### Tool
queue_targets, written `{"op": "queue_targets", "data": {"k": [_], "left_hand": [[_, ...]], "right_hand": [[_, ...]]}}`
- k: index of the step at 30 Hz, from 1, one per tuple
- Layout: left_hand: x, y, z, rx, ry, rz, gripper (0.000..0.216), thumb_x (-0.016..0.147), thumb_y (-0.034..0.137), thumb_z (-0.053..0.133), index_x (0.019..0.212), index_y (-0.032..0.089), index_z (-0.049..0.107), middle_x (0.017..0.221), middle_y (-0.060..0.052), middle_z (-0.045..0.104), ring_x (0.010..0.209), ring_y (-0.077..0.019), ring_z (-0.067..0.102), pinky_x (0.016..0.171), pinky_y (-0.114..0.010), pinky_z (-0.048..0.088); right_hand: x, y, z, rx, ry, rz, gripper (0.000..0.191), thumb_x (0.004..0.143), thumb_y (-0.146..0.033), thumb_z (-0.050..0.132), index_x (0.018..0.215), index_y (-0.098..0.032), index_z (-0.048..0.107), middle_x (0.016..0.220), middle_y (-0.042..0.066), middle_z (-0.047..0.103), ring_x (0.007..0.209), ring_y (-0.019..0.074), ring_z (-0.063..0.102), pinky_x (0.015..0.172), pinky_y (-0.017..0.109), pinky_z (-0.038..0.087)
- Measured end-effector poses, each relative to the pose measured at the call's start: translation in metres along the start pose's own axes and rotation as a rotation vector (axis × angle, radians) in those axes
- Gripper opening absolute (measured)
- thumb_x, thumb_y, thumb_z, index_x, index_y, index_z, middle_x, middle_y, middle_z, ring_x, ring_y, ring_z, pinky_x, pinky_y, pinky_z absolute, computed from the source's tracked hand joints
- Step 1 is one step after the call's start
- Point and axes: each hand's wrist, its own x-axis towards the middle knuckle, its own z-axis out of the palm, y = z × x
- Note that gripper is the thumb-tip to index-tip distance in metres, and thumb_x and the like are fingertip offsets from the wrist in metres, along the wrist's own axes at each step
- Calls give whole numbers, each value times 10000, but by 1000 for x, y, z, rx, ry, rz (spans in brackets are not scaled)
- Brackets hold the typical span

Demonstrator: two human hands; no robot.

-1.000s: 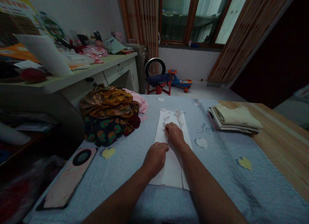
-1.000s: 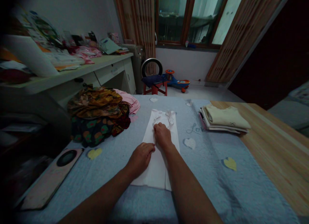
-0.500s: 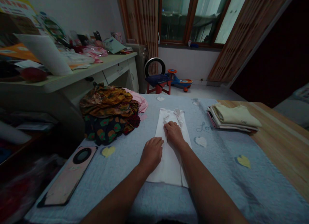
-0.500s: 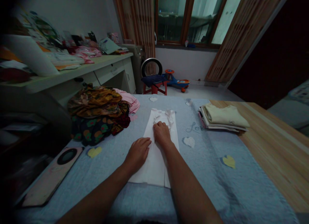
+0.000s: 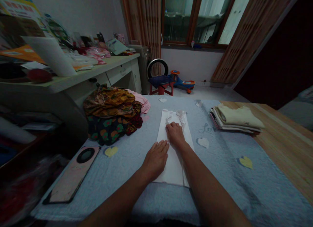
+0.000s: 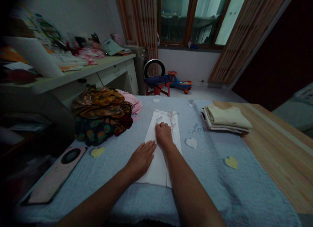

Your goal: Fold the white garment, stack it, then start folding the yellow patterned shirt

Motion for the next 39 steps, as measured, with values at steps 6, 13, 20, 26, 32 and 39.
{"op": "queue_targets", "data": {"k": [6,13,20,26,32,39], "left_hand": [[-19,1,-8,-28,-55,45,480,950,148,376,1422,153,465,1532,-117,431,1422,-222,392,1157,-423,352],[-37,-2,-22,-132,-32,112,432,926,171,465,1353,184,530,1472,-91,509,1370,-212,448,1149,-407,372],[-45,0,-26,-268,60,147,312,914,128,505,1189,215,624,1249,-60,639,1167,-212,539,1040,-389,438],[-46,-2,-21,-315,101,194,189,919,139,518,1038,202,651,1071,-67,657,1019,-216,564,923,-390,461],[-48,-2,-22,-315,96,265,145,922,151,529,997,205,641,1024,-51,661,1000,-215,558,911,-386,439],[-50,-1,-23,-381,109,287,134,890,106,538,931,199,624,992,-39,667,968,-199,568,891,-360,436]], "right_hand": [[-2,1,2,23,45,-15,289,1019,-289,384,1105,-205,647,1129,114,590,1045,244,478,852,339,354],[-4,0,1,1,60,-25,289,1012,-270,385,1071,-194,657,1125,117,602,1049,252,475,868,359,346],[-3,-5,-11,-60,-40,-53,254,960,-177,429,1036,-164,671,1133,145,626,1078,277,489,882,387,360],[-38,-10,-22,13,-87,-189,342,933,-300,533,1241,-159,584,1320,144,576,1235,293,458,1015,421,344],[-68,-7,-13,117,-55,-260,345,965,-314,493,1279,-180,544,1452,128,495,1349,241,412,1125,436,270],[-69,-9,-13,131,-52,-207,427,965,-302,482,1357,-136,507,1517,154,426,1410,262,354,1171,455,224]]}}
